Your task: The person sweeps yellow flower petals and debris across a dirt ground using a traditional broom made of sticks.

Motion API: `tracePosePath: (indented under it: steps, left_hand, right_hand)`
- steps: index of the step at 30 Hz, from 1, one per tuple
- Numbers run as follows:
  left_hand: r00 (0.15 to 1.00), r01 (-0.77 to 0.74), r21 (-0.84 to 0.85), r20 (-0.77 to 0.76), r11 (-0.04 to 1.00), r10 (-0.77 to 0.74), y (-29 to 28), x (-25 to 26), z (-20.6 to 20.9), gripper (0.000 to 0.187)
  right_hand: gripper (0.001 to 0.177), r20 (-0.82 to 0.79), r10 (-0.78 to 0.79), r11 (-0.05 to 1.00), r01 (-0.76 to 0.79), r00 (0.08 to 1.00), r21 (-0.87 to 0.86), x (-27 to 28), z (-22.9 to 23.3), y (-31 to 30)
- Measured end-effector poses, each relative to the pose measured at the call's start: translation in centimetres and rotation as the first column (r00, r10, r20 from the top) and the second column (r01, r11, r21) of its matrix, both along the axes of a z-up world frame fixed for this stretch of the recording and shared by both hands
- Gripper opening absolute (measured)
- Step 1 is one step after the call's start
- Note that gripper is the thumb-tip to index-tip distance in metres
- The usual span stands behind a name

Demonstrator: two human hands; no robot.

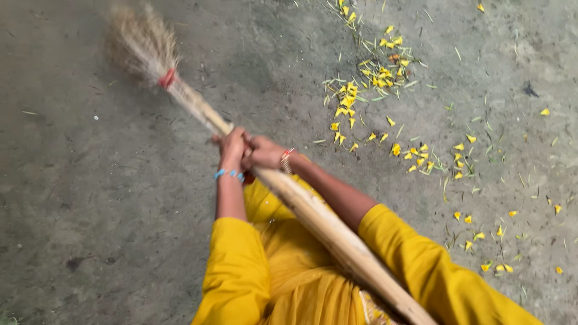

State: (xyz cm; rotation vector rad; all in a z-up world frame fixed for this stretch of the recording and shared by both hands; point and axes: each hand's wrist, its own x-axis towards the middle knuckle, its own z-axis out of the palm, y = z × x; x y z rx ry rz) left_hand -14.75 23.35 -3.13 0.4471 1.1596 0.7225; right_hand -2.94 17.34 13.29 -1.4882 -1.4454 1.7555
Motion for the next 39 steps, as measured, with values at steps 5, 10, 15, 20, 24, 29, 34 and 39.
tracePosePath:
  steps: [5, 10, 15, 20, 24, 29, 34, 39]
  left_hand:
    - [0.954, -0.216, -0.176, -0.246, 0.960, 0.170, -0.5, 1.7, 3.6, 0.111]
    - [0.912, -0.029, -0.092, -0.411, 0.995, -0.012, 0.7, 10.5, 5.2, 0.107]
    - [0.808, 0.341, -0.162, -0.452, 0.926, -0.377, 0.7, 22.0, 6.6, 0.108]
    - [0.693, 0.542, -0.031, -0.550, 0.840, -0.467, 0.9, 29.0, 11.0, 0.108]
    - [0.625, 0.642, 0.000, -0.579, 0.767, -0.524, 1.5, 30.9, 14.5, 0.107]
    - [0.660, 0.620, 0.041, -0.567, 0.784, -0.493, 4.4, 30.2, 18.0, 0.104]
    - [0.690, 0.540, 0.052, -0.599, 0.840, -0.406, 8.8, 25.4, 17.6, 0.106]
    - [0.662, 0.472, 0.050, -0.679, 0.880, -0.316, 12.2, 18.2, 11.6, 0.050]
  right_hand:
    - [0.068, -0.011, 0.034, 0.998, -0.034, 0.999, -0.060, 1.1, -2.2, -0.1]
    - [0.059, -0.003, -0.091, 0.996, 0.091, 0.996, 0.004, 9.3, -3.2, 0.0]
    - [0.047, 0.001, -0.356, 0.934, 0.356, 0.934, -0.016, 18.8, -4.0, -3.0]
    - [0.041, -0.051, -0.609, 0.793, 0.606, 0.792, -0.058, 24.9, -2.9, -5.1]
    - [0.053, -0.158, -0.682, 0.730, 0.679, 0.714, -0.084, 26.0, 1.5, -3.6]
    - [0.067, -0.188, -0.650, 0.751, 0.660, 0.736, -0.014, 24.3, 6.3, -0.1]
    - [0.075, -0.240, -0.580, 0.811, 0.581, 0.778, -0.077, 21.0, 6.3, 5.0]
    - [0.060, -0.248, -0.416, 0.909, 0.398, 0.875, -0.121, 17.0, 0.6, 9.1]
